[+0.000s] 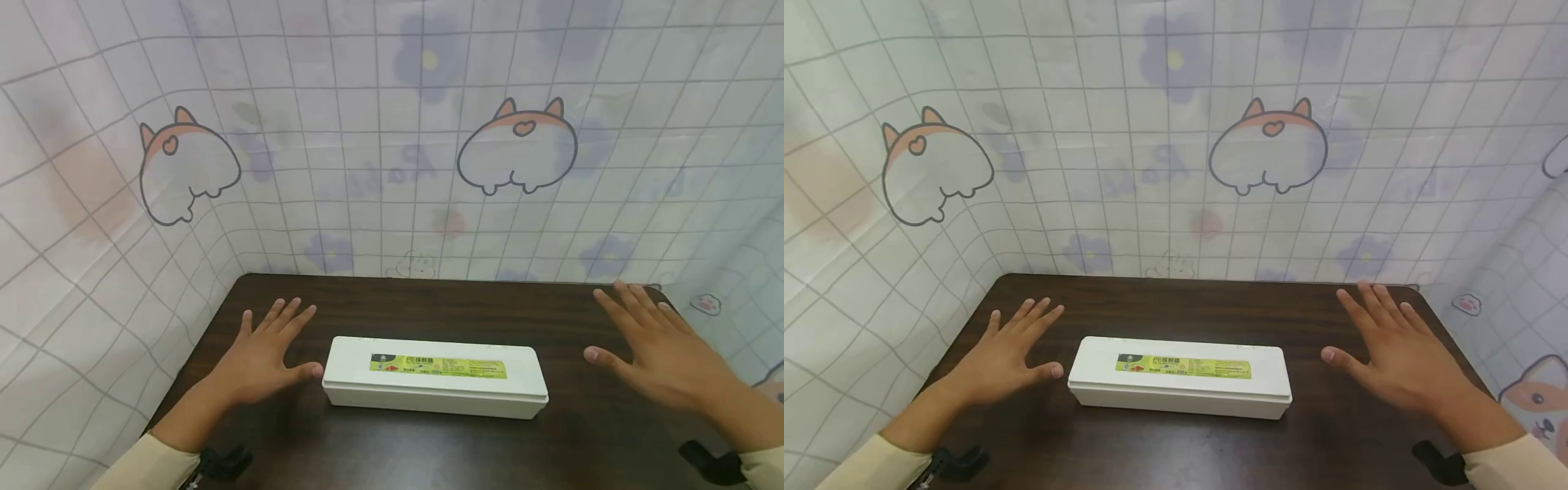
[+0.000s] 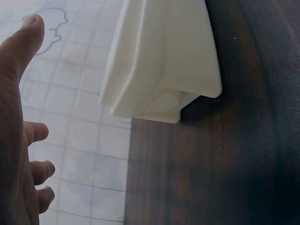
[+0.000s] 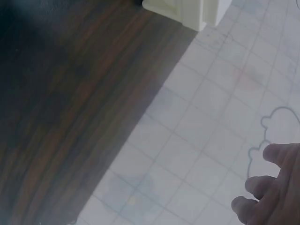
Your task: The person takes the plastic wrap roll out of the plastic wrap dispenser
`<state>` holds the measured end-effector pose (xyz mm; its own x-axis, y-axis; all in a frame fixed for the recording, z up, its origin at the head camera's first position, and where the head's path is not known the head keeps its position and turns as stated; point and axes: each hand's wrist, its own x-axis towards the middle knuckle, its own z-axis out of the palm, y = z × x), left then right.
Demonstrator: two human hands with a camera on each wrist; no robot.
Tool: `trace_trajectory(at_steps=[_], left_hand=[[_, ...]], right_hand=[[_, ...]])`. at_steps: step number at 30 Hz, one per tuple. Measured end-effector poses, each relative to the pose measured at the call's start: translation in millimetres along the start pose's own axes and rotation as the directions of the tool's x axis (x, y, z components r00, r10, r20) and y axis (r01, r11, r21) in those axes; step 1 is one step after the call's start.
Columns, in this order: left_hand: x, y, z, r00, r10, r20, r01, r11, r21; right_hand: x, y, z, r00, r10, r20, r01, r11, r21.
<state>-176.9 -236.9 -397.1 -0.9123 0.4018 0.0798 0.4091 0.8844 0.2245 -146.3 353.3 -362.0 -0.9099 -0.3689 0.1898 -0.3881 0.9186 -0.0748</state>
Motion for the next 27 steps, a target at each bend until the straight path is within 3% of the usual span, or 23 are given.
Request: trace_trajectory(at_steps=[15,27], left_hand=[[-3.6,2.5,24.6,0.999,0.036,-0.013,-0.037,0.995,-0.088],[-1.5,2.1,43.6,0.999,0.028,-0.020,-0.031,0.985,-0.172]], right_hand=[[5.3,-14.3,14.0,0.999,-0.041,-0.005,0.041,0.999,0.007],[9.5,-23.7,19.8,0.999,-0.049,-0.009,0.049,0.999,0.023]])
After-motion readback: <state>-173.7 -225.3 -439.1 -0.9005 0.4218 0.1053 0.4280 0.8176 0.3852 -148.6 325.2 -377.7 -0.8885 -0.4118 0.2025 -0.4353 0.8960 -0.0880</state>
